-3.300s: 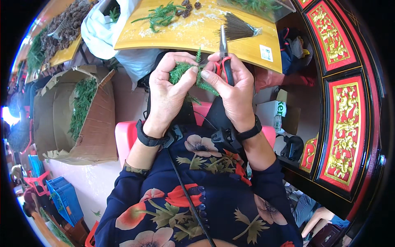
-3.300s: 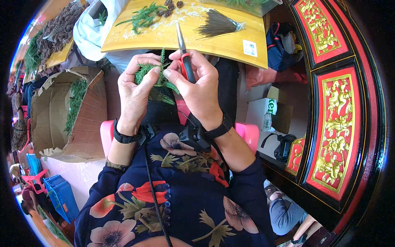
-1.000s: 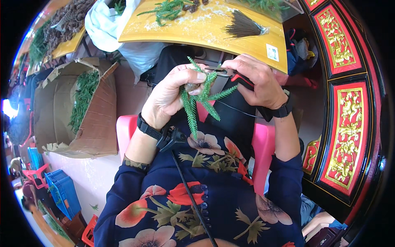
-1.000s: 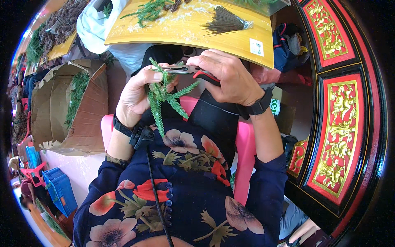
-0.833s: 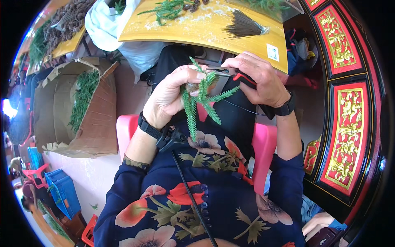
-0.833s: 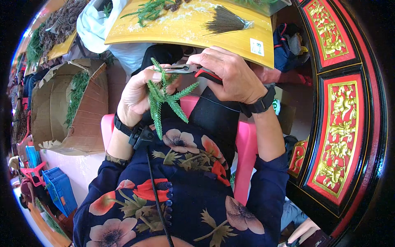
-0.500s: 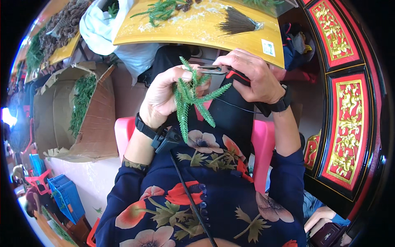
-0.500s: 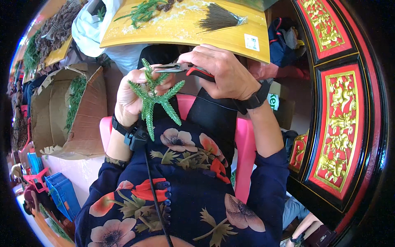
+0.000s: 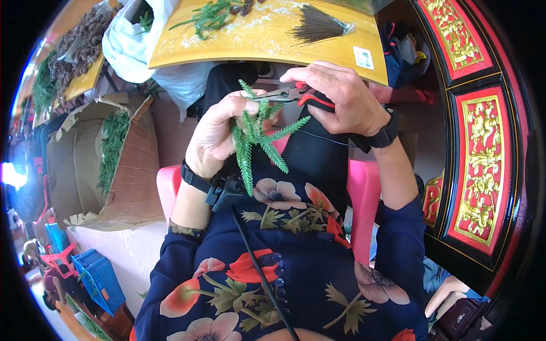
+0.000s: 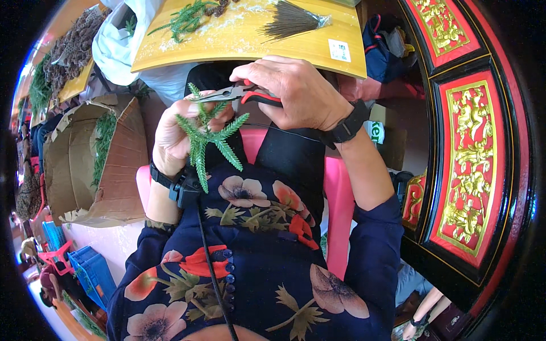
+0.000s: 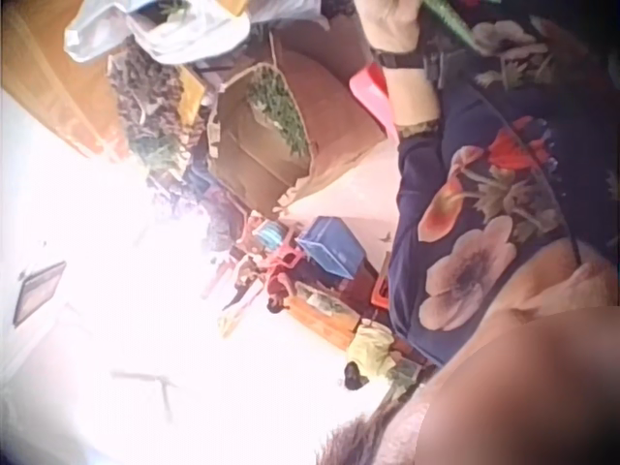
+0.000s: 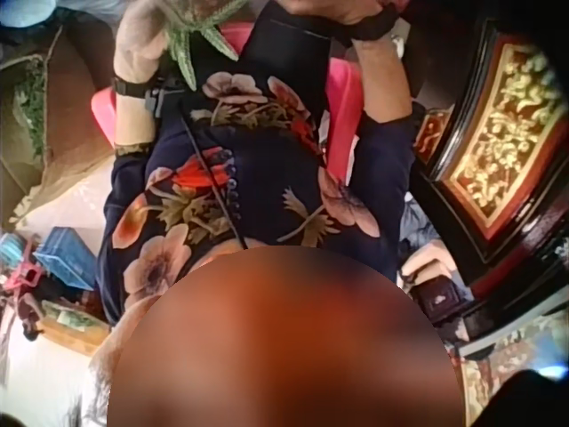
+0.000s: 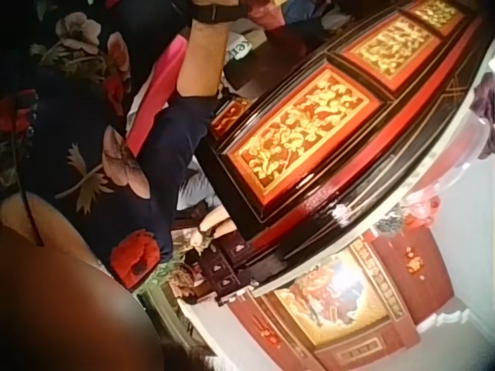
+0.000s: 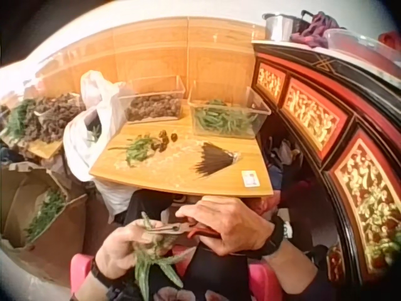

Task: Picking apart and trimming small green herb sprigs at a workstation.

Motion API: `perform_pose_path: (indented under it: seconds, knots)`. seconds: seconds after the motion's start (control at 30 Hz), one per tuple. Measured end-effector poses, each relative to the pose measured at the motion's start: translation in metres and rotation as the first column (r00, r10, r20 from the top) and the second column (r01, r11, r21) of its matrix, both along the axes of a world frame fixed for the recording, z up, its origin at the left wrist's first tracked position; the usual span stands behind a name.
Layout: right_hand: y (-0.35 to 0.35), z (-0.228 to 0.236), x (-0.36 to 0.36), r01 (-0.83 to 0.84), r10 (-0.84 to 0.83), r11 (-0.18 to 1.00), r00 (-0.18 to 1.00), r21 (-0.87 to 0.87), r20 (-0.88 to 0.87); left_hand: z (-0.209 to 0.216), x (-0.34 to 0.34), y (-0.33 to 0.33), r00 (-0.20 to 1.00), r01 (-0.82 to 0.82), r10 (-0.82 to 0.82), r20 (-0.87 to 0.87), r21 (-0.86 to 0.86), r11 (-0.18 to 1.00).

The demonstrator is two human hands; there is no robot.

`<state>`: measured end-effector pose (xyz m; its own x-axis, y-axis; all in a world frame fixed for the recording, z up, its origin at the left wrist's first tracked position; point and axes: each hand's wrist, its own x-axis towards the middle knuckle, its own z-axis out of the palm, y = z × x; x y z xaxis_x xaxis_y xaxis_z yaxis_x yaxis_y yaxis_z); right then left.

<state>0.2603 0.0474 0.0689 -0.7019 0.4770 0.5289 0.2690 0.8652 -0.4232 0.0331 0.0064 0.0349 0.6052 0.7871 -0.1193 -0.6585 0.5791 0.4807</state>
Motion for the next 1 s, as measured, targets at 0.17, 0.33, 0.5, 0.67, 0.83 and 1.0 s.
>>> perform_pose_path:
  seconds: [0.17,0.33,0.5,0.67,0.83,1.0]
  knots:
    - [-0.003,-0.001,0.001,0.057,-0.056,0.997,0.998,-0.046,0.032,0.009,0.001,-0.002,0.92,-0.16,0.193,-0.34,0.125,0.979]
    - [-0.018,-0.005,-0.009,0.209,-0.197,0.938,0.978,-0.276,0.072,0.009,0.014,-0.002,0.467,-0.252,0.629,-0.621,0.589,0.768]
    - [-0.031,0.0,-0.02,0.316,-0.295,0.808,0.947,-0.496,0.123,0.001,0.018,0.002,0.026,-0.02,0.9,-0.434,0.9,0.435]
    - [-0.032,-0.001,-0.018,0.344,-0.308,0.777,0.938,-0.527,0.158,0.005,0.014,0.001,0.179,-0.1,0.821,-0.542,0.821,0.563]
    - [-0.027,-0.008,-0.015,0.28,-0.257,0.873,0.96,-0.398,0.112,0.002,0.014,0.002,0.414,-0.302,0.697,-0.585,0.634,0.712]
    - [-0.019,-0.001,-0.008,0.264,-0.247,0.952,0.961,-0.155,0.123,0.01,0.013,0.002,0.672,-0.387,0.535,-0.513,0.373,0.843]
